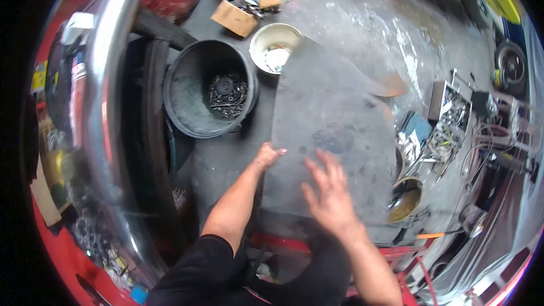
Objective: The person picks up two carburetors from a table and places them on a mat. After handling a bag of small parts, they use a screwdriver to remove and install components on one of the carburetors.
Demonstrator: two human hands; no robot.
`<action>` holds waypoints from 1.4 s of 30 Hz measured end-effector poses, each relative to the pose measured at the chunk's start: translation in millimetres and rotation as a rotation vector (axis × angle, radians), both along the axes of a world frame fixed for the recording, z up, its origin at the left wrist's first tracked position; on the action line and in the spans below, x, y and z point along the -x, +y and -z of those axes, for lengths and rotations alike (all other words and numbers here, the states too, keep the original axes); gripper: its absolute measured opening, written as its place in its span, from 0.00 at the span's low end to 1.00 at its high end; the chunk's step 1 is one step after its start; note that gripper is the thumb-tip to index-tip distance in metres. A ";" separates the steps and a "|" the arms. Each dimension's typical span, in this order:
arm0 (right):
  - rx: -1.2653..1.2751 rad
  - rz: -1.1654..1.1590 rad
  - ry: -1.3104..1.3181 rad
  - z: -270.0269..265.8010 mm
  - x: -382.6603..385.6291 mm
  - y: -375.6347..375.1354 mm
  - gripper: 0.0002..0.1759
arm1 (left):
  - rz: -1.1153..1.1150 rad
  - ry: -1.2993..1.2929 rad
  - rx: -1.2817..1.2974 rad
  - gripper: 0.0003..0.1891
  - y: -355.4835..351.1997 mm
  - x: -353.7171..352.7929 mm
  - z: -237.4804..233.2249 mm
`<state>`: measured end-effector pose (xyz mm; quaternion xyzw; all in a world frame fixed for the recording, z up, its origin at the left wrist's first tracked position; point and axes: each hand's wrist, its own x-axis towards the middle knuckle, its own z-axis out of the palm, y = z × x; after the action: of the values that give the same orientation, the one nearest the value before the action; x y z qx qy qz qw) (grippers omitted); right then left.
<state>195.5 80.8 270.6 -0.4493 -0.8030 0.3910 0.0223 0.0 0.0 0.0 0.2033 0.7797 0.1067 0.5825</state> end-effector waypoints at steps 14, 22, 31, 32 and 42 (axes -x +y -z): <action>0.059 -0.582 -0.624 303.9 -168.2 -58.7 0.44 | -0.126 0.559 0.025 0.35 -127.8 22.8 236.8; 0.098 -0.730 -0.839 418.1 -175.2 -101.6 0.47 | -0.023 0.481 0.314 0.29 -126.1 32.0 187.4; 0.117 -0.685 -1.064 418.0 -198.5 -97.6 0.51 | 0.855 0.777 0.348 0.37 -180.9 -36.5 170.9; 0.097 -0.658 -1.087 436.1 -202.2 -104.9 0.54 | 1.066 0.729 0.299 0.40 -184.8 -51.2 165.0; 0.485 -0.463 -0.974 432.2 -166.0 -232.7 0.58 | 0.987 0.320 0.597 0.31 -250.8 -94.8 156.4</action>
<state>361.6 -151.9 -161.5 -0.3826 -0.6856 0.3066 -0.5381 94.8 -250.8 -156.4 0.3824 0.6676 -0.4321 0.4705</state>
